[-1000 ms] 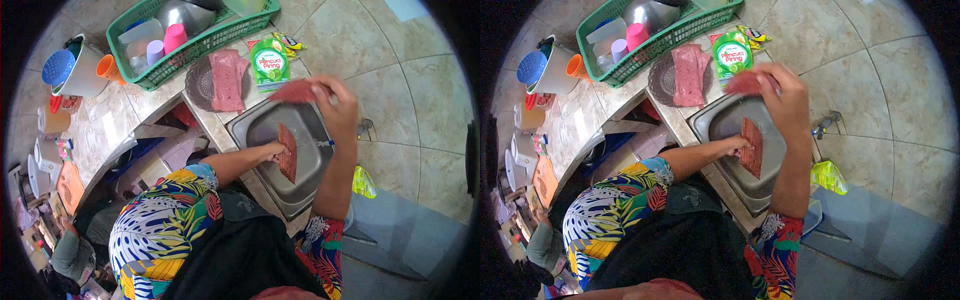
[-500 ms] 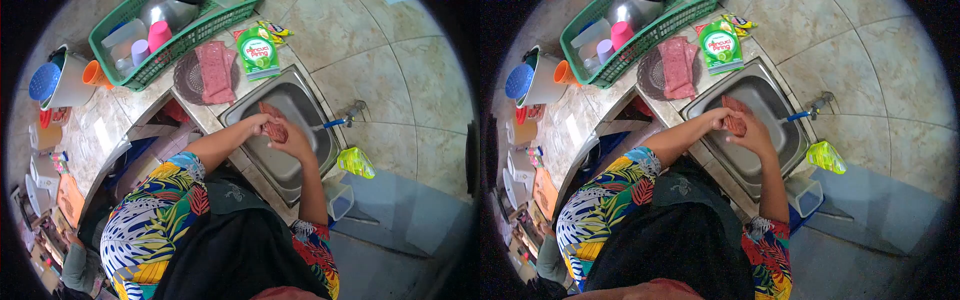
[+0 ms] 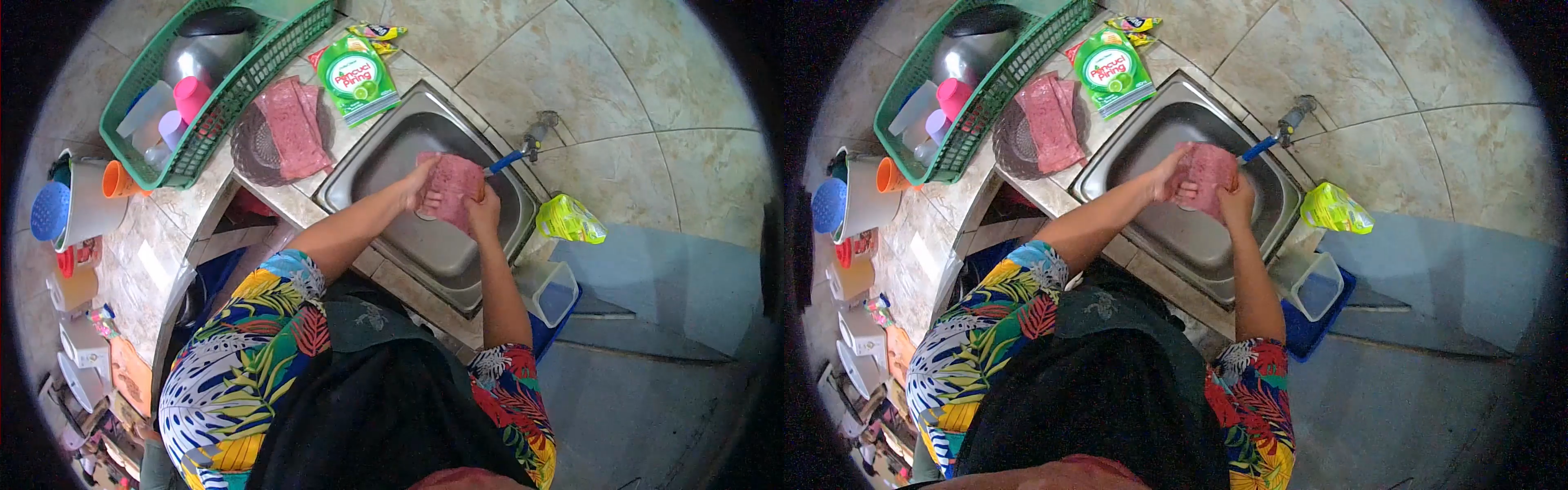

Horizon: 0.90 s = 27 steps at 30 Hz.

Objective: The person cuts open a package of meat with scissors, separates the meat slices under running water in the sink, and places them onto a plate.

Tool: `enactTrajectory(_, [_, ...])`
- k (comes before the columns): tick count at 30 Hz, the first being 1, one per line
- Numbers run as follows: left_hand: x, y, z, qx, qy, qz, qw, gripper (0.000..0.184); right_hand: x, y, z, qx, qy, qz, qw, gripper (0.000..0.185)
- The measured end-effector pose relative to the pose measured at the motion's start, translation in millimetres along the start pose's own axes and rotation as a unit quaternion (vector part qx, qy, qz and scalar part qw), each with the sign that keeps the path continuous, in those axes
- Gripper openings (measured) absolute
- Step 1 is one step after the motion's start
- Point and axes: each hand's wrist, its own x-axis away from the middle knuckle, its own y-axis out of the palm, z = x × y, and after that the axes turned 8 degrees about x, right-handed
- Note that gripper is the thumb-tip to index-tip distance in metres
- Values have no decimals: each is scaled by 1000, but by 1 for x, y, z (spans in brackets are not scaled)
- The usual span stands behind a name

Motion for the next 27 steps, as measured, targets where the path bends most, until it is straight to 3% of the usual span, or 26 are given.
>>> enactTrajectory(1, [3,3,-10,-1,-1,-2,1000,87,-1,3,12,1,1,2,1000,39])
enactTrajectory(3, [12,2,-35,-77,120,76,987,84,0,11,26,-246,103,38,963,41])
enactTrajectory(4, [3,-7,-52,-77,119,76,987,84,1,15,30,-245,105,37,963,41])
enactTrajectory(6, [-29,-31,-87,134,128,-46,982,71,7,25,33,-452,203,50,867,41])
enactTrajectory(10, [-9,-13,-79,262,55,-31,963,59,20,47,11,-533,207,89,816,42])
enactTrajectory(12, [-10,-3,-66,264,176,-78,945,39,28,57,-4,-547,158,113,814,44])
enactTrajectory(14, [-16,-10,-55,255,158,-73,951,39,32,56,-12,-533,138,118,827,47])
enactTrajectory(17, [-25,-24,-35,221,140,-98,960,41,34,35,-21,-501,172,46,847,50])
enactTrajectory(19, [-25,-29,-26,198,132,-127,963,42,31,11,-6,-380,171,-41,908,55])
enactTrajectory(23, [-24,-33,-4,183,122,-93,971,44,12,-25,40,-260,158,-20,952,58])
enactTrajectory(25, [-29,-40,2,186,134,-91,969,44,7,-35,41,-41,-54,18,998,58])
enactTrajectory(26, [-29,-43,3,184,118,-101,971,46,4,-36,38,-43,-53,17,998,58])
enactTrajectory(27, [-31,-45,4,181,102,-111,972,49,-2,-39,35,14,-120,-25,992,59])
